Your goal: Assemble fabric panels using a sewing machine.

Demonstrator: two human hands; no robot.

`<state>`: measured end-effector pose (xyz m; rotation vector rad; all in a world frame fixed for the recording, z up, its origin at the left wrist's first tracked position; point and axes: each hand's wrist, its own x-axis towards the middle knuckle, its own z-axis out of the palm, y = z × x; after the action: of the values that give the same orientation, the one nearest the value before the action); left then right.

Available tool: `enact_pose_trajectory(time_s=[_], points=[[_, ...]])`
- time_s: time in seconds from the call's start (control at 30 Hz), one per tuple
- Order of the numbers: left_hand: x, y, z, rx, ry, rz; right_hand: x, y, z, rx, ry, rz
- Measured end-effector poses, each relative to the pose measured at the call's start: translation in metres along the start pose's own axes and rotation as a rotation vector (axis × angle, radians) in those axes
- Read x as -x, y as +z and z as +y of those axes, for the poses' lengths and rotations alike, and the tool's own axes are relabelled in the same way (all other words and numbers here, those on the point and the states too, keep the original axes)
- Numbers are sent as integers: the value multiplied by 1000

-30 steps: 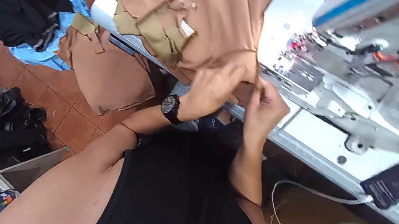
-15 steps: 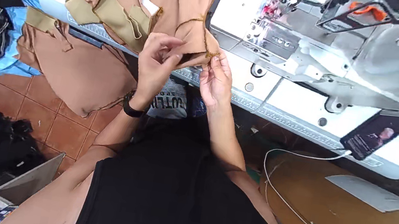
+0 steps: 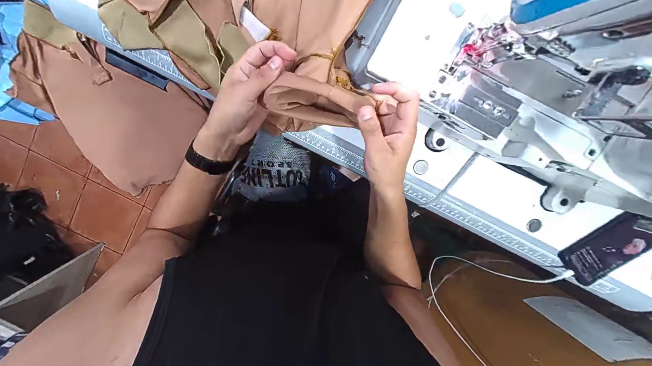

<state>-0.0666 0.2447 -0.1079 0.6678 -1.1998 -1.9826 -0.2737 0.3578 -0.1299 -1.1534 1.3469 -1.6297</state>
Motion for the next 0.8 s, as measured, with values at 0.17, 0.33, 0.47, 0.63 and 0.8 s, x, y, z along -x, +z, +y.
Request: enact_pose_trajectory(time_s=[0.17,0.33,0.47,0.63,0.8], points=[[3,6,-5,-642,267,63,-4,15,5,333,-65,11],[-2,14,-27,-875,380,245,-9,51,10,811,-129,248],[-2,10,-19,-727,304,154,-8,52,13,641,-25,129],[3,3,-2,-885,301,2,-5,10,4,250,126,-192],[3,16,-1,-920,462,104,-3,19,4,-172,68,-24]])
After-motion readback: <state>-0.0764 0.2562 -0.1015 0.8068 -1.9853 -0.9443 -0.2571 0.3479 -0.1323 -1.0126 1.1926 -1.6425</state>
